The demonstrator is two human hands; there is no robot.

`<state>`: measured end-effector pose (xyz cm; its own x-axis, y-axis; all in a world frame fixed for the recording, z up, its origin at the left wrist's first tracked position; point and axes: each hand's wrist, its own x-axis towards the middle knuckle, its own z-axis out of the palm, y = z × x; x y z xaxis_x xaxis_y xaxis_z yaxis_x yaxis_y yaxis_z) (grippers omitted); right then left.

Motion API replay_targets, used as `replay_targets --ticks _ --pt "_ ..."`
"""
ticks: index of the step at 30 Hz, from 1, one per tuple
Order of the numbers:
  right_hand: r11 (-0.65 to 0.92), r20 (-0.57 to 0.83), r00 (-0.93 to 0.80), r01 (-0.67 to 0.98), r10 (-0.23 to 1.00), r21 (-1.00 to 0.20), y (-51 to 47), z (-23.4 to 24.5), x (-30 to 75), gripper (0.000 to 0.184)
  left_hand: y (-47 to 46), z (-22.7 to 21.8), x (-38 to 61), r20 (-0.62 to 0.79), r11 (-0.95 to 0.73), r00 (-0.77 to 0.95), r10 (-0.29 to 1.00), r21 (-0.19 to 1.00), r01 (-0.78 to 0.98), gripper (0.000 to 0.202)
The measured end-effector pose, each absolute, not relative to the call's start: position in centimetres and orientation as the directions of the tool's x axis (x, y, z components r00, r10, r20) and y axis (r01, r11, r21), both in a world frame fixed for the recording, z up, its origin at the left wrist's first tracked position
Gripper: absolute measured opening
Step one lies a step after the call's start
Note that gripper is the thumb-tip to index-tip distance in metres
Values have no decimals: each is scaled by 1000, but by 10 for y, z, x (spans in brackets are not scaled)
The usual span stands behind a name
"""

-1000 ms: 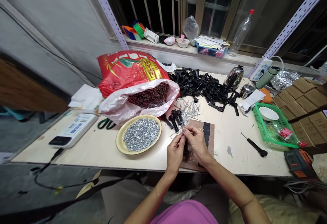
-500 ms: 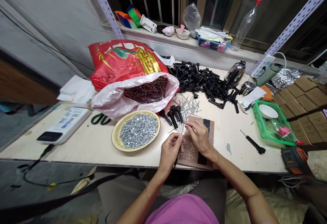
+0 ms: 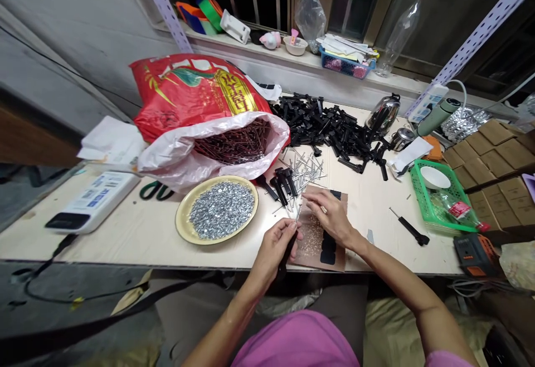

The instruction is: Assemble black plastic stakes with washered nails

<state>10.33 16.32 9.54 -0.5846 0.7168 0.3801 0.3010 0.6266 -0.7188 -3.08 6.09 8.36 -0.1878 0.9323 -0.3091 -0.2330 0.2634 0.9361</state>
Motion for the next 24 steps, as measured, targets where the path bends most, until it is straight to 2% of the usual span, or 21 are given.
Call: replay_targets --ticks 1,3,6,9,12,16,20,24 --pt "724 467 -588 332 660 -605 161 94 106 34 60 82 -31 -315 273 -187 931 937 -217 41" --pt "843 554 -636 380 537 -381 158 90 110 30 60 78 -31 -266 253 -236 935 964 -84 35" --pt "889 549 -714 437 435 -136 155 84 113 26 58 71 -29 -81 179 -323 943 941 287 24" --pt "868 489 -756 497 435 -4 153 78 113 26 55 67 -25 104 138 -350 931 788 600 21" --pt "832 435 -766 551 474 64 150 72 109 26 53 65 -21 233 113 -318 919 617 779 24" --pt "804 389 -767 586 511 100 148 66 102 27 54 65 -24 339 77 -249 907 448 891 26" --pt "795 304 -770 604 561 65 149 63 96 28 57 64 -27 379 52 -209 902 384 922 26" --pt "793 272 -778 604 566 77 150 61 92 25 56 63 -28 374 50 -207 904 388 920 26"
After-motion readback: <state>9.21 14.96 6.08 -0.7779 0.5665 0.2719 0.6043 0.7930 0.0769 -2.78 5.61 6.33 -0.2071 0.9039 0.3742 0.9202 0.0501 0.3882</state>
